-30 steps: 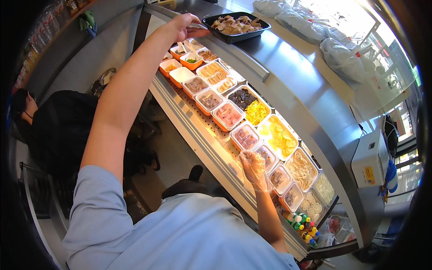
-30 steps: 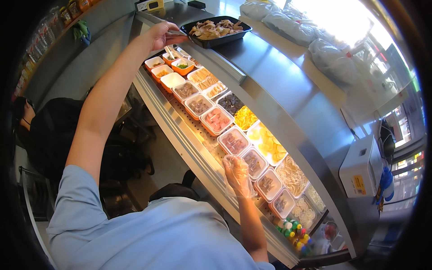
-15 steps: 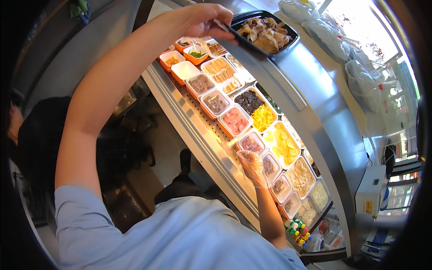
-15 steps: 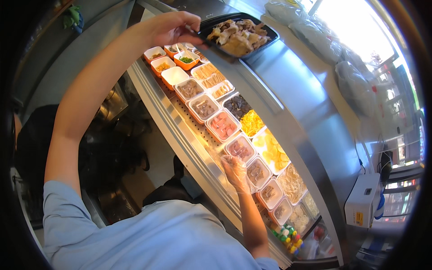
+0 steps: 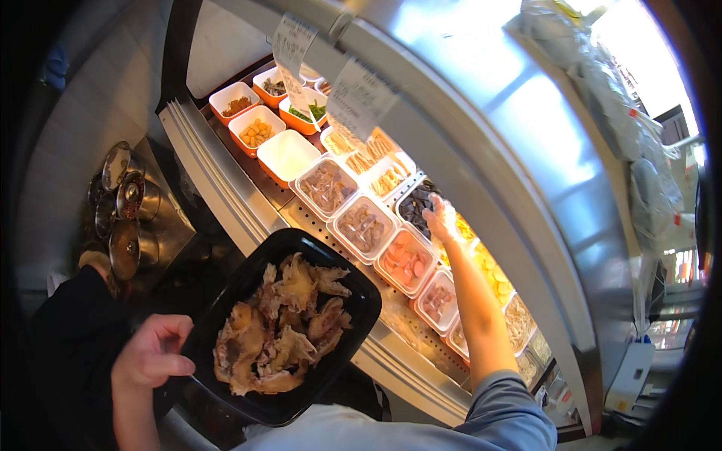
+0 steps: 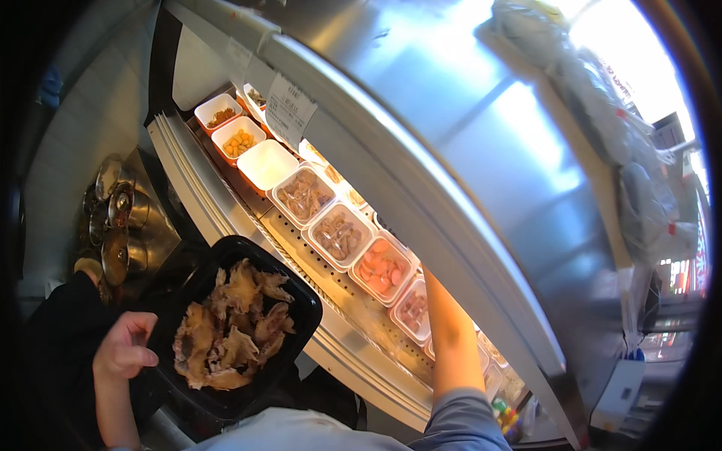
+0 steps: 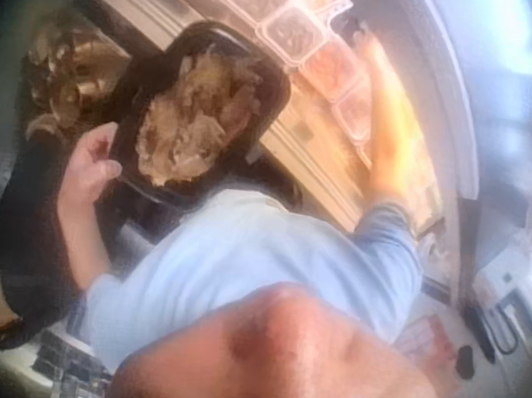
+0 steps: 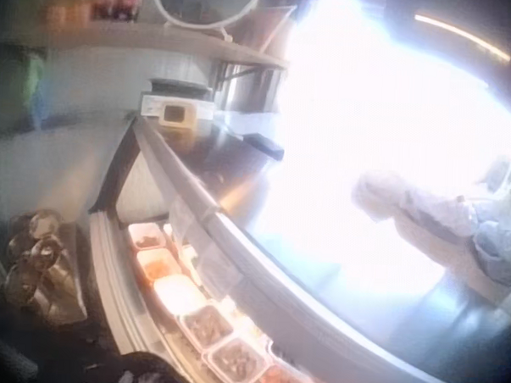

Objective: The person assembles a meal by placing cooked meat and vegetables into a black container from a refrigerated display. They then move to a counter, place the container into a plastic bag, and seal it.

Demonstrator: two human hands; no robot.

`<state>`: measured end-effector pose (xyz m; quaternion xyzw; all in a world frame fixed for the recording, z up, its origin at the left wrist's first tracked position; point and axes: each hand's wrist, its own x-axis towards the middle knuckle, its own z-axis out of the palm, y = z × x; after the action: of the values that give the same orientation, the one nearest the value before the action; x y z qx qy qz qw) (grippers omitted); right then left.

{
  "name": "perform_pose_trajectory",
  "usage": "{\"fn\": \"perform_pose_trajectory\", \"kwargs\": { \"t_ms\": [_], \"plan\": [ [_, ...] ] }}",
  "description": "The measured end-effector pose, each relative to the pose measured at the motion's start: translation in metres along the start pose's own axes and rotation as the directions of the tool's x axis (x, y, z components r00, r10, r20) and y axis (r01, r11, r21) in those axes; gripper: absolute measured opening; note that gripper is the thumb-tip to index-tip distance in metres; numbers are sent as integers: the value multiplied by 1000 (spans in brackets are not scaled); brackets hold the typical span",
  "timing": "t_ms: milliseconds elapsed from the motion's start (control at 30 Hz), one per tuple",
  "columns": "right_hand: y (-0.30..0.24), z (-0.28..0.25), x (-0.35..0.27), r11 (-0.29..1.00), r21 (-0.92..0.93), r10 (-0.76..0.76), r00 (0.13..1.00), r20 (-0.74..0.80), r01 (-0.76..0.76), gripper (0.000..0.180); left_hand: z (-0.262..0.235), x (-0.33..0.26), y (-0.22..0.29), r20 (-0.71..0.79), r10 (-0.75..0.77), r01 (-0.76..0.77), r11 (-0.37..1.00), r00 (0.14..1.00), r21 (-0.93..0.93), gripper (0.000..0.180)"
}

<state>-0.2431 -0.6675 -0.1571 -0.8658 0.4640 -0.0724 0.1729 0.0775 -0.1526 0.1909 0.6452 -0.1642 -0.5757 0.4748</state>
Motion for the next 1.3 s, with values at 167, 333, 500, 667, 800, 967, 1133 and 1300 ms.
{"fn": "perform_pose_trajectory", "kwargs": {
  "t_ms": [167, 333, 500, 667, 800, 967, 1133, 1300],
  "plan": [
    [43, 64, 59, 997, -62, 43, 999, -8, -43, 43, 7, 131, -73, 65, 15, -6, 990, 998, -138, 19],
    [60, 33, 46, 466, 808, 350, 914, 207, -362, 9, 57, 253, -81, 90, 126, -108, 977, 988, -184, 17],
    [51, -54, 14, 153, 940, 313, 917, 247, -305, 16, 123, 354, -104, 208, 111, -46, 954, 972, -298, 15],
    [-41, -131, -3, 407, 890, 88, 978, 187, -207, 26, 182, 398, -135, 264, 90, 15, 929, 960, -370, 20],
    [-80, -148, -5, 587, 759, 52, 948, 314, -284, 26, 206, 395, -140, 320, 107, 39, 908, 942, -417, 21],
    [-73, -150, -1, 588, 723, 60, 910, 410, -364, 30, 200, 391, -152, 337, 165, -1, 899, 927, -437, 18],
    [-105, -157, -3, 727, 623, -62, 877, 477, -287, 33, 192, 389, -154, 359, 176, 4, 894, 917, -448, 16],
    [-118, -152, -6, 860, 464, 15, 917, 398, -215, 39, 191, 391, -153, 362, 195, -17, 898, 912, -441, 16]
  ]
}}
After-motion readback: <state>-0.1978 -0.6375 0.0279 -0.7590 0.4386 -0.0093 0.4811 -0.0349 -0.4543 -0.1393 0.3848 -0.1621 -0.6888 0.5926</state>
